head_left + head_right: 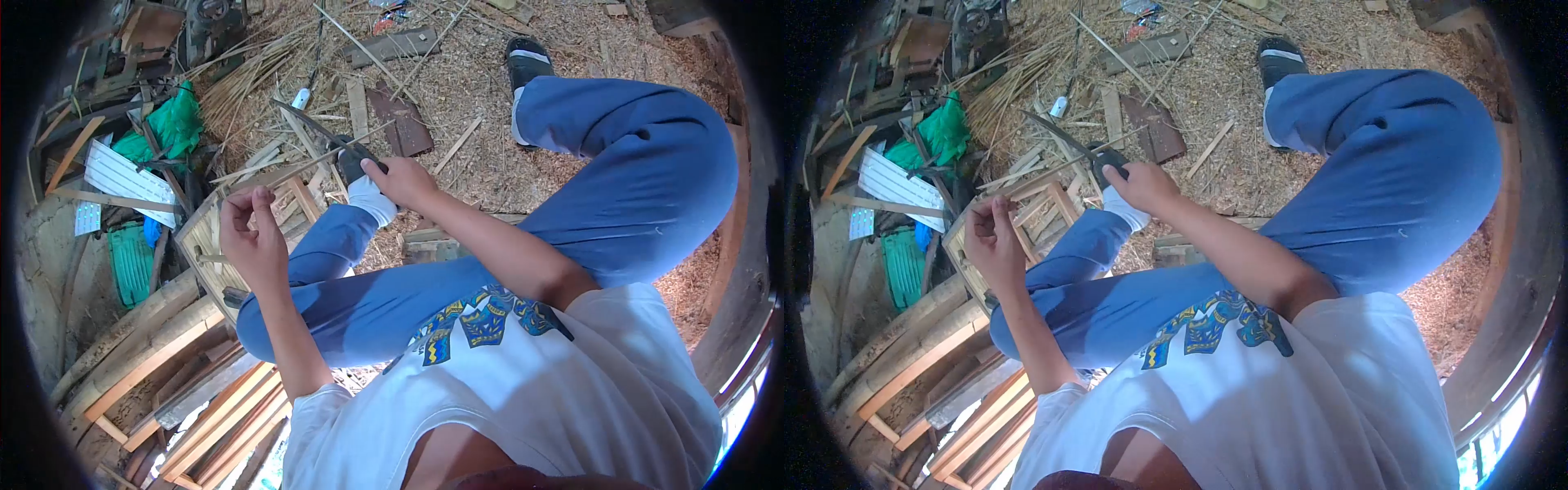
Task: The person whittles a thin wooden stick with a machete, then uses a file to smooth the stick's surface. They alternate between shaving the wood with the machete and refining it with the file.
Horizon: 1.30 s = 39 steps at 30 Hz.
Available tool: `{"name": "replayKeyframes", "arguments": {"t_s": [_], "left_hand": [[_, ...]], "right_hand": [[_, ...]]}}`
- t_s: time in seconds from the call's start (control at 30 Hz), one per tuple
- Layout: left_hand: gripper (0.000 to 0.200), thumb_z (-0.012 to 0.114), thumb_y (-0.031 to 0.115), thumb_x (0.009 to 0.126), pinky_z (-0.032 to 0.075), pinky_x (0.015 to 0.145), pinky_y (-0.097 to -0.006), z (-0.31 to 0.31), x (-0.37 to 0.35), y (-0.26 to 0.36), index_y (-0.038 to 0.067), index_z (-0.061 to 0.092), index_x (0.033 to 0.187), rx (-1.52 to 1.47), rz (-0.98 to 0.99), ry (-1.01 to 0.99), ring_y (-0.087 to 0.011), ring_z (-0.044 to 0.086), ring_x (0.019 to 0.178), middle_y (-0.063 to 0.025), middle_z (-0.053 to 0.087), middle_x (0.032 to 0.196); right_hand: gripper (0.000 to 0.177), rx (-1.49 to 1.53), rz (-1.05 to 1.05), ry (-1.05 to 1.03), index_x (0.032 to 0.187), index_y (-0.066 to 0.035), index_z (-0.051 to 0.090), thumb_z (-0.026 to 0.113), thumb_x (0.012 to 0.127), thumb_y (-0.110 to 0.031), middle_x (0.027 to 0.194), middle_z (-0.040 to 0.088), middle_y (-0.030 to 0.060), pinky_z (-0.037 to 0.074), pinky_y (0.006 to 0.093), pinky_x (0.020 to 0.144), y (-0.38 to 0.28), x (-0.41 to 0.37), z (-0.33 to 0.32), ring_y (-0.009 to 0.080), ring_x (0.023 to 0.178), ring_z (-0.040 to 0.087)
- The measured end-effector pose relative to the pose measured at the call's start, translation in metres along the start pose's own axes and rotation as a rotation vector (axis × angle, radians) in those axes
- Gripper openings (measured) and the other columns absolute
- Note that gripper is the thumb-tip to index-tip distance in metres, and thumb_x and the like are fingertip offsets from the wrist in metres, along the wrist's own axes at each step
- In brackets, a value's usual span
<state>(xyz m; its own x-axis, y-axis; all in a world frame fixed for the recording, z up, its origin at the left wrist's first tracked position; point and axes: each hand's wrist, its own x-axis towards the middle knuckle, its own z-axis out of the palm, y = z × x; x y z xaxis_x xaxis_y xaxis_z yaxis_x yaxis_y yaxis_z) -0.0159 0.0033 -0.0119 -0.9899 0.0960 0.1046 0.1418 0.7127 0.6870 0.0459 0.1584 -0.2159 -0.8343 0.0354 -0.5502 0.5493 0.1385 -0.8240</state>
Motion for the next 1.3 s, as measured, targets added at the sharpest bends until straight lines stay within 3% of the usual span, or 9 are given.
{"name": "replayKeyframes", "arguments": {"t_s": [0.27, 0.37, 0.47, 0.57, 0.7, 0.8, 0.97, 1.1, 1.3], "left_hand": [[0.016, 0.065, 0.010, 0.103, 0.051, 0.076, -0.0247, 0.004, -0.003, 0.000, -0.001, 0.062, 0.092, -0.002, -0.005, 0.032, -0.0119, 0.066, 0.082, -0.0074, 0.068, 0.087], [0.016, 0.065, 0.011, 0.103, 0.051, 0.075, -0.0245, 0.000, 0.001, -0.007, -0.001, 0.062, 0.092, 0.000, 0.011, 0.041, -0.0116, 0.066, 0.082, -0.0074, 0.068, 0.087], [0.016, 0.066, 0.011, 0.102, 0.051, 0.075, -0.0247, 0.002, 0.006, -0.001, -0.001, 0.062, 0.092, 0.016, -0.002, 0.034, -0.0115, 0.066, 0.081, -0.0076, 0.068, 0.088], [0.017, 0.066, 0.012, 0.102, 0.051, 0.075, -0.0245, 0.008, 0.010, 0.008, -0.001, 0.062, 0.092, 0.019, 0.018, 0.026, -0.0116, 0.066, 0.081, -0.0077, 0.069, 0.088], [0.016, 0.067, 0.011, 0.102, 0.050, 0.073, -0.0242, 0.011, 0.013, 0.000, -0.001, 0.062, 0.091, -0.016, 0.036, 0.075, -0.0112, 0.065, 0.080, -0.0073, 0.068, 0.086], [0.016, 0.066, 0.010, 0.102, 0.050, 0.072, -0.0248, 0.006, 0.010, -0.010, 0.000, 0.062, 0.090, -0.002, 0.018, 0.104, -0.0111, 0.065, 0.080, -0.0071, 0.068, 0.085], [0.018, 0.067, 0.012, 0.101, 0.050, 0.072, -0.0243, 0.000, 0.015, -0.015, 0.000, 0.061, 0.089, 0.040, -0.026, 0.101, -0.0110, 0.064, 0.077, -0.0073, 0.068, 0.084], [0.019, 0.068, 0.013, 0.101, 0.049, 0.071, -0.0241, 0.009, 0.026, -0.005, 0.000, 0.062, 0.089, 0.021, 0.032, 0.085, -0.0104, 0.064, 0.076, -0.0066, 0.069, 0.083], [0.021, 0.069, 0.015, 0.101, 0.049, 0.071, -0.0239, 0.000, 0.041, -0.023, -0.001, 0.063, 0.089, 0.052, 0.031, 0.099, -0.0092, 0.062, 0.075, -0.0065, 0.068, 0.083]], "right_hand": [[0.057, 0.070, -0.343, -0.026, 0.097, -0.005, 0.076, 0.055, 0.098, -0.058, 0.080, 0.071, 0.0224, 0.054, 0.0482, 0.075, -0.050, -0.036, -0.002, 0.0415, 0.079, 0.070], [0.069, 0.053, 0.075, -0.075, 0.100, -0.004, 0.076, 0.048, 0.096, -0.067, 0.094, 0.073, 0.0265, 0.054, 0.0509, 0.085, 0.000, -0.006, 0.012, 0.0434, 0.094, 0.071], [0.072, -0.033, 0.156, 0.005, 0.099, -0.004, 0.077, 0.047, 0.096, -0.069, 0.098, 0.073, 0.0263, 0.054, 0.0504, 0.086, 0.058, 0.031, 0.012, 0.0430, 0.096, 0.071], [0.071, 0.061, 0.173, 0.009, 0.098, -0.003, 0.076, 0.047, 0.096, -0.068, 0.098, 0.072, 0.0277, 0.054, 0.0501, 0.086, 0.028, 0.024, 0.009, 0.0455, 0.096, 0.070], [0.061, 0.092, -0.175, 0.017, 0.093, -0.006, 0.075, 0.052, 0.098, -0.062, 0.083, 0.071, 0.0239, 0.053, 0.0492, 0.076, -0.029, -0.007, 0.005, 0.0428, 0.083, 0.070], [0.063, 0.001, -0.285, -0.085, 0.102, -0.011, 0.078, 0.049, 0.096, -0.067, 0.095, 0.074, 0.0218, 0.054, 0.0493, 0.084, -0.029, -0.016, 0.003, 0.0426, 0.090, 0.071], [0.073, 0.039, 0.325, -0.048, 0.110, -0.004, 0.076, 0.046, 0.096, -0.069, 0.099, 0.074, 0.0255, 0.055, 0.0491, 0.086, 0.064, 0.030, 0.008, 0.0402, 0.099, 0.072], [0.075, -0.077, 0.409, 0.064, 0.109, 0.000, 0.076, 0.045, 0.097, -0.068, 0.101, 0.073, 0.0276, 0.055, 0.0488, 0.087, 0.070, 0.030, 0.001, 0.0421, 0.100, 0.071], [0.071, 0.050, -0.100, -0.054, 0.105, -0.005, 0.077, 0.046, 0.098, -0.068, 0.097, 0.074, 0.0240, 0.054, 0.0487, 0.085, 0.000, 0.019, 0.011, 0.0416, 0.093, 0.072]]}}
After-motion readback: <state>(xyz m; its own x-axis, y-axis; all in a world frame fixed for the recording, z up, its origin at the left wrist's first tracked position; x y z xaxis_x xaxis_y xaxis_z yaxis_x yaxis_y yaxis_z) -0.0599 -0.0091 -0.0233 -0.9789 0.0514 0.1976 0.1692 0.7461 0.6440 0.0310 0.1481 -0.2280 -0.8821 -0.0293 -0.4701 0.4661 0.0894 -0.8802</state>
